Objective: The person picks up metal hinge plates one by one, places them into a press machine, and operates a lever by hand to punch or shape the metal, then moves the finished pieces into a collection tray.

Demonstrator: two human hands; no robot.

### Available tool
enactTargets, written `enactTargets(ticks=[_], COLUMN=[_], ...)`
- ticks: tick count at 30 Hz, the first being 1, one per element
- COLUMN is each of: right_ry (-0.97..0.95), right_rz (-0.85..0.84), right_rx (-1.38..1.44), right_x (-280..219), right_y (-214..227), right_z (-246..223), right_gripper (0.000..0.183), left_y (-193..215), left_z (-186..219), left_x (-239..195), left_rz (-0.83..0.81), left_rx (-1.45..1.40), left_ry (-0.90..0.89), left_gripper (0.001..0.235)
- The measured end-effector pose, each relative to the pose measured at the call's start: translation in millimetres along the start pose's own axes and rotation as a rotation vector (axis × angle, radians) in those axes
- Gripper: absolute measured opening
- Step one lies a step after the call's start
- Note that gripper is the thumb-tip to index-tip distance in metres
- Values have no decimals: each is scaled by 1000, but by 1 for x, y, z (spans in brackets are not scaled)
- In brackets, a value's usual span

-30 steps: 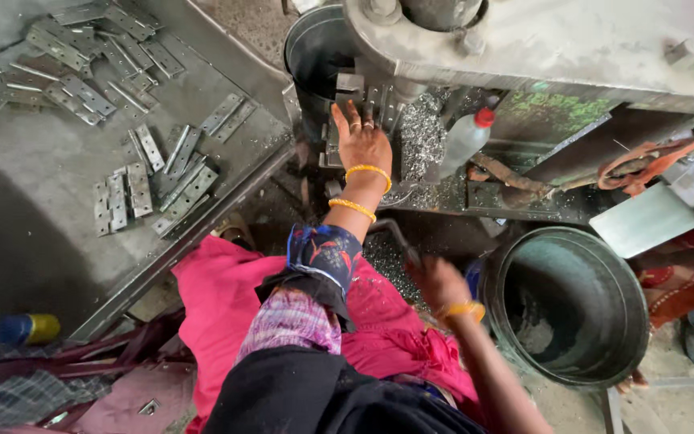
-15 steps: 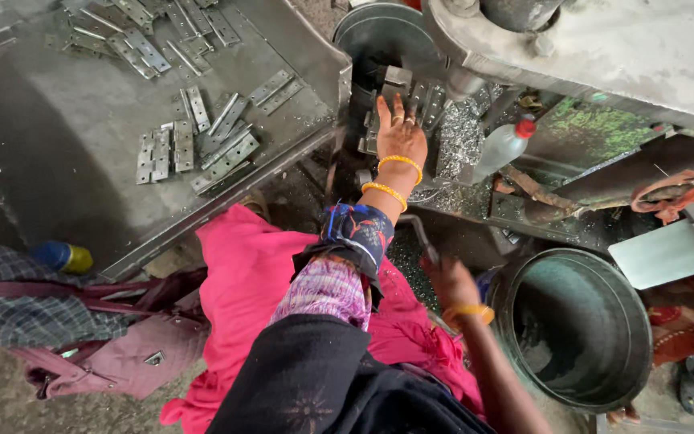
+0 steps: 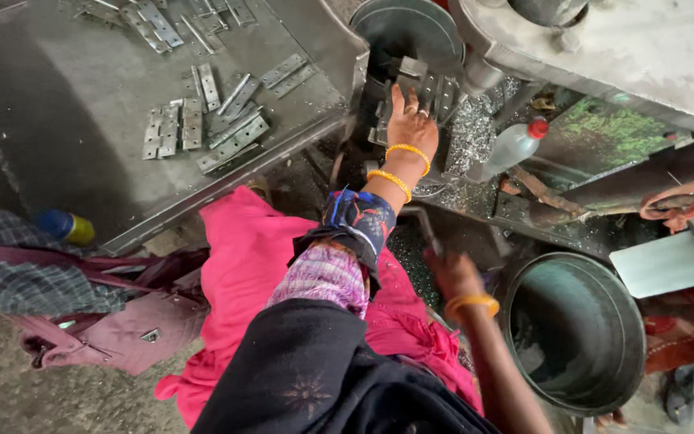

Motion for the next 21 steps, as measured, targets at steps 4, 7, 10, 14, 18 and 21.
enactTargets(ticks=[4, 7, 10, 14, 18, 21], right_ry=[-60, -28, -9, 44, 86, 58], right_rz=[-64, -63, -67, -13, 57, -11], right_rx=[147, 113, 53, 227, 147, 158], right_x=[-11, -13, -1, 1, 0, -1], right_y=[-15, 7, 20, -33, -40, -18], right_z=[-7, -8, -5, 6, 13, -2], right_gripper=[70, 68, 66, 69, 65, 67], left_y=[1, 0, -3, 2, 9, 17], left_z=[16, 2, 0, 1, -12, -42], left_x=[5, 2, -2, -6, -26, -41], left_rz=[71, 61, 34, 156, 105, 117], left_rx=[114, -4, -29, -12, -75, -180], left_ry=[23, 0, -10, 40, 29, 12], left_gripper=[42, 41, 41, 43, 39, 36])
Point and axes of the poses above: each hand's wrist, its own x-axis towards the middle knuckle, its own y-axis out of the back of the hand, z = x × y, the point moved 7 cm from there along x, towards the middle knuckle, and after that the axes turned 10 degrees about -z, right-handed, at the moved point
